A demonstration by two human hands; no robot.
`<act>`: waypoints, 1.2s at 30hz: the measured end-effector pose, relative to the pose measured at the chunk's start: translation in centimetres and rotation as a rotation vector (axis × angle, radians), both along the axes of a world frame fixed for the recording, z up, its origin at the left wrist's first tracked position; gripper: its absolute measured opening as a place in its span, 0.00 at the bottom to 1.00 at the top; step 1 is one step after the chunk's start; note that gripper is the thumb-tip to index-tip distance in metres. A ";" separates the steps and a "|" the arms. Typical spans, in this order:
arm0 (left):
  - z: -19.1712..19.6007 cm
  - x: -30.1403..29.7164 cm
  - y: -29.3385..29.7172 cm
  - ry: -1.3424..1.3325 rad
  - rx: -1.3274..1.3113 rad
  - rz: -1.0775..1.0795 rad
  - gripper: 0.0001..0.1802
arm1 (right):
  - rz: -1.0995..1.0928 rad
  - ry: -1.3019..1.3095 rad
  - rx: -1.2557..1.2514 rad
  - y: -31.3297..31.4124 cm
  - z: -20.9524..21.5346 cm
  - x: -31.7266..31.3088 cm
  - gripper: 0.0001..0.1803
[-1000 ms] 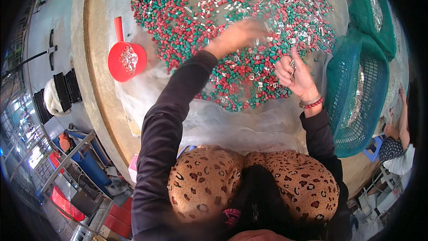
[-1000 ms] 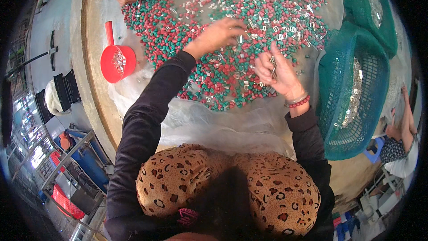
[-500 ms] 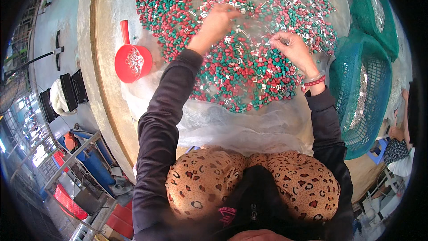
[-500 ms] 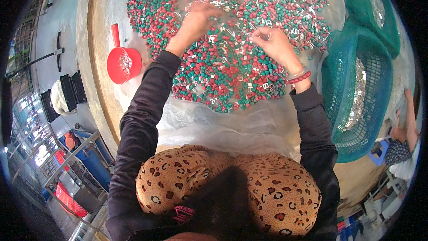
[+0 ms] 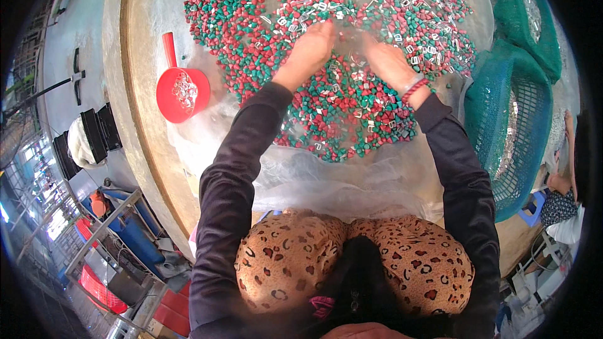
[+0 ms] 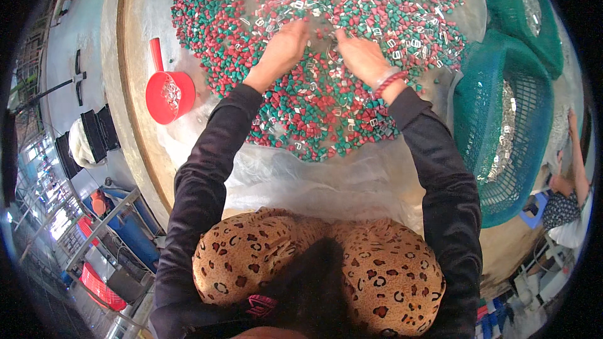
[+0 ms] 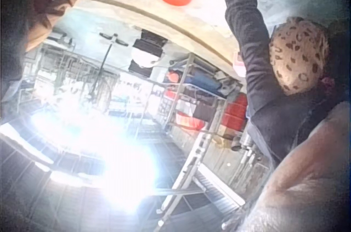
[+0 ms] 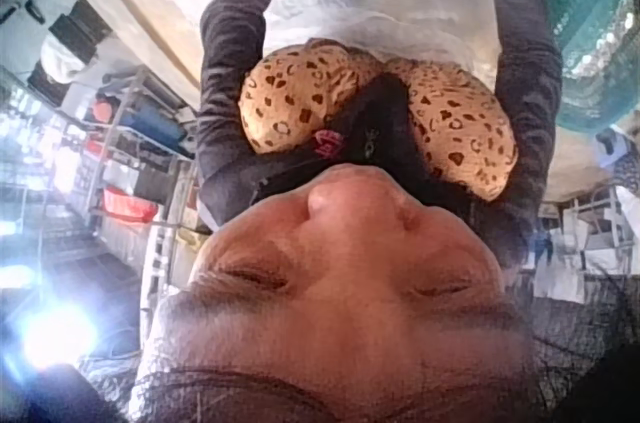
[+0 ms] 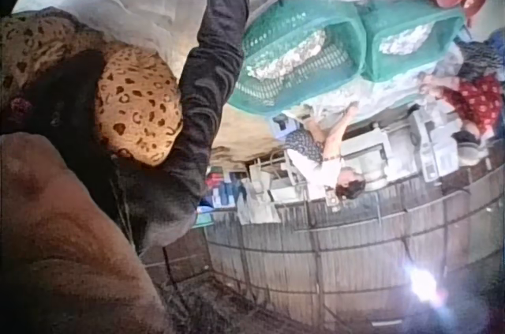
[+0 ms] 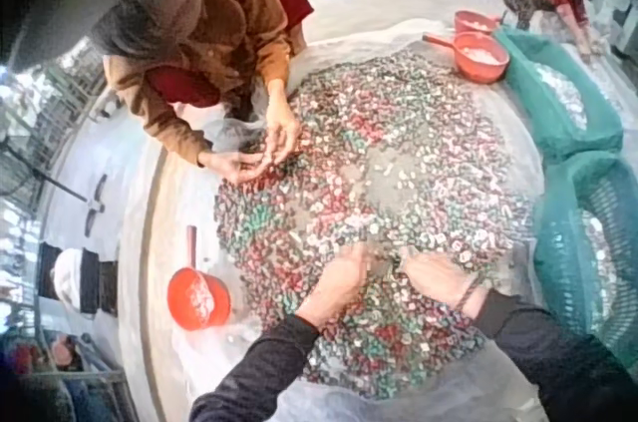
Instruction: The person sits cross-legged on the floor and sorts small red, green, and white plastic caps by hand from a large pile on a plastic sheet. They pick up individual caps and place them into a red scoop and a green basket. Another person is also sorting nearby.
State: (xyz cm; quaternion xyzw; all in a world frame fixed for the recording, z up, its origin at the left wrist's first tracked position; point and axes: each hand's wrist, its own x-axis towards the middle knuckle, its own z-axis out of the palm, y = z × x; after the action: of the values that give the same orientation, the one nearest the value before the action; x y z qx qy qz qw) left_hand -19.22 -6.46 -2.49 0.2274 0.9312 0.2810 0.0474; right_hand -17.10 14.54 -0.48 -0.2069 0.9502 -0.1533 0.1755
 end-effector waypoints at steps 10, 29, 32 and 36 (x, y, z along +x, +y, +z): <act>-0.2 1.1 1.1 0.059 -0.038 -0.101 0.11 | -0.283 -0.312 -0.513 0.5 0.2 -0.4 0.09; 3.3 0.4 -2.8 -1.144 1.246 -0.038 0.07 | -0.358 -1.314 -1.673 5.2 7.4 3.3 0.13; 4.5 0.4 -2.1 -1.225 1.294 -0.027 0.09 | -0.536 -1.287 -1.785 4.9 5.8 3.2 0.12; 4.3 -0.5 -0.2 -1.132 0.933 0.030 0.07 | -0.813 -1.248 -1.804 5.9 4.3 3.8 0.15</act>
State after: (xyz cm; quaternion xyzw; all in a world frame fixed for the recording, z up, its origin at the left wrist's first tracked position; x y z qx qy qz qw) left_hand -19.69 -6.66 1.85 0.0312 0.5509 0.7232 0.4154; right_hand -13.29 20.44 3.86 0.1741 0.2422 -0.8922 0.3392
